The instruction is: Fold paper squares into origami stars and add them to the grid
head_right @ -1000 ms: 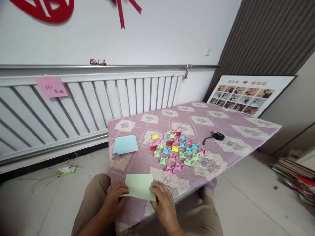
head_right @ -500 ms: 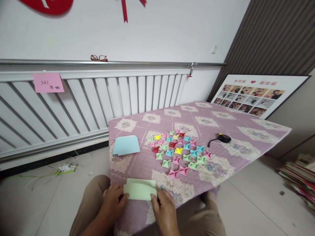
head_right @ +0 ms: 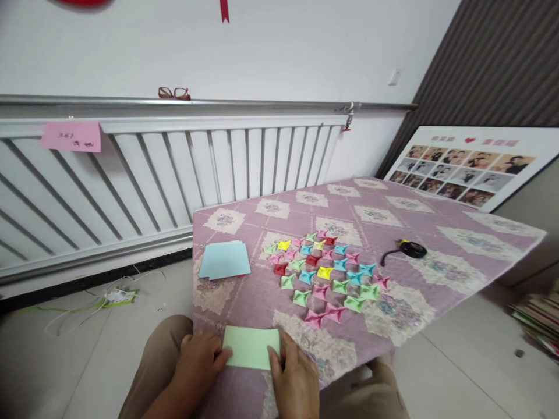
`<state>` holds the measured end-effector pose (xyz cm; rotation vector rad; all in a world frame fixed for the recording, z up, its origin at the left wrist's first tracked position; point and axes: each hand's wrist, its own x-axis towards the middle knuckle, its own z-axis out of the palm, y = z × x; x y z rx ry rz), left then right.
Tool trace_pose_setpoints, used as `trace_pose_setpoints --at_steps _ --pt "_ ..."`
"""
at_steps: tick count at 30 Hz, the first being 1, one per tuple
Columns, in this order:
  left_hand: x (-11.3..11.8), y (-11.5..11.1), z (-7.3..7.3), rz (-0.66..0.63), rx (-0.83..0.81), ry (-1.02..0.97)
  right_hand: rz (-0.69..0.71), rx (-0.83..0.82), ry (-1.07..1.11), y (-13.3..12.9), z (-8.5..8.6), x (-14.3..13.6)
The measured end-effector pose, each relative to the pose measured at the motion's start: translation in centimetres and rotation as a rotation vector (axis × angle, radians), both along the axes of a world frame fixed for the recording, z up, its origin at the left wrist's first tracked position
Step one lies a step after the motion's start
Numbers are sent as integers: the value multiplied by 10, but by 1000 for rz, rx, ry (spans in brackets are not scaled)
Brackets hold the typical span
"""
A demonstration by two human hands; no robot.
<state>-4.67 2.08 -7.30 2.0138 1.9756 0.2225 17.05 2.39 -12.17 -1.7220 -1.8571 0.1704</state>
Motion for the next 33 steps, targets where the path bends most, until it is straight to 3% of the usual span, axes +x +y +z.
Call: trace_pose_setpoints --at_steps 33 --pt "1 10 4 -38 -110 67 12 -12 -60 4 3 -1"
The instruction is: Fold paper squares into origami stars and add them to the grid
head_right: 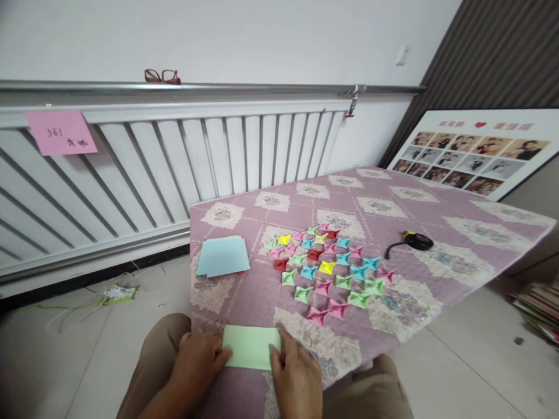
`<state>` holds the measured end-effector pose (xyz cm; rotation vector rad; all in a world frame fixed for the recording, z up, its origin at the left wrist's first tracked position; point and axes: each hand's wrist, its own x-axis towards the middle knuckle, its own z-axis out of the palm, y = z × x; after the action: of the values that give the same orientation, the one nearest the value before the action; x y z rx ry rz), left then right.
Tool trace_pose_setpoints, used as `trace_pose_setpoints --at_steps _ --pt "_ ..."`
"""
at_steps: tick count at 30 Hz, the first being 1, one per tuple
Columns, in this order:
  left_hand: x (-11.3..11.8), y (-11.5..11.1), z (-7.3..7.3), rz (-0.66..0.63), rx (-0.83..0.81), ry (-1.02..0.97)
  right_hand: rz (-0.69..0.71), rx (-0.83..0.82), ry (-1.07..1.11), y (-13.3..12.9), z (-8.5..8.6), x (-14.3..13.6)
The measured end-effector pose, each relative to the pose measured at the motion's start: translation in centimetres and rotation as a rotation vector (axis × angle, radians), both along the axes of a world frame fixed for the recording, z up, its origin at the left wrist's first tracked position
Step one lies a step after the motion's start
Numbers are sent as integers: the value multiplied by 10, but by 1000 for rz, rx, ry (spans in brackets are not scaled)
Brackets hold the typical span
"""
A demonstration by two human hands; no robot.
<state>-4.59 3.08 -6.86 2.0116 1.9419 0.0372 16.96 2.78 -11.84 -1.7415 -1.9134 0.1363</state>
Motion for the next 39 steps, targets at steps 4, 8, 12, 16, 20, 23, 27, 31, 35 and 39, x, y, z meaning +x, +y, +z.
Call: trace_pose_setpoints --at_steps 4,8,12,16,20,23,27,31,35,39 --pt "0 -3 -2 0 22 -10 6 11 -26 1 -1 1" --pt "-1 -6 -8 24 62 -41 3 15 -42 1 -3 2" --pt "-3 -6 -23 -23 192 -87 -4 24 -45 1 -3 2" --pt "-8 -2 -35 -219 322 -72 3 5 -26 0 -1 1" --pt "-10 2 -30 -584 410 -73 16 -11 -5 0 2 2" --pt "-8 5 -25 -746 444 -36 20 -11 13 -1 7 2" --pt "-5 11 -31 -850 606 38 25 -25 45 -2 9 1" --pt "-3 16 -40 -875 786 89 54 -4 56 1 1 7" --pt "0 17 -40 -887 810 148 68 149 4 6 -7 19" --pt "1 19 -41 -893 787 147 182 354 -141 0 -11 11"
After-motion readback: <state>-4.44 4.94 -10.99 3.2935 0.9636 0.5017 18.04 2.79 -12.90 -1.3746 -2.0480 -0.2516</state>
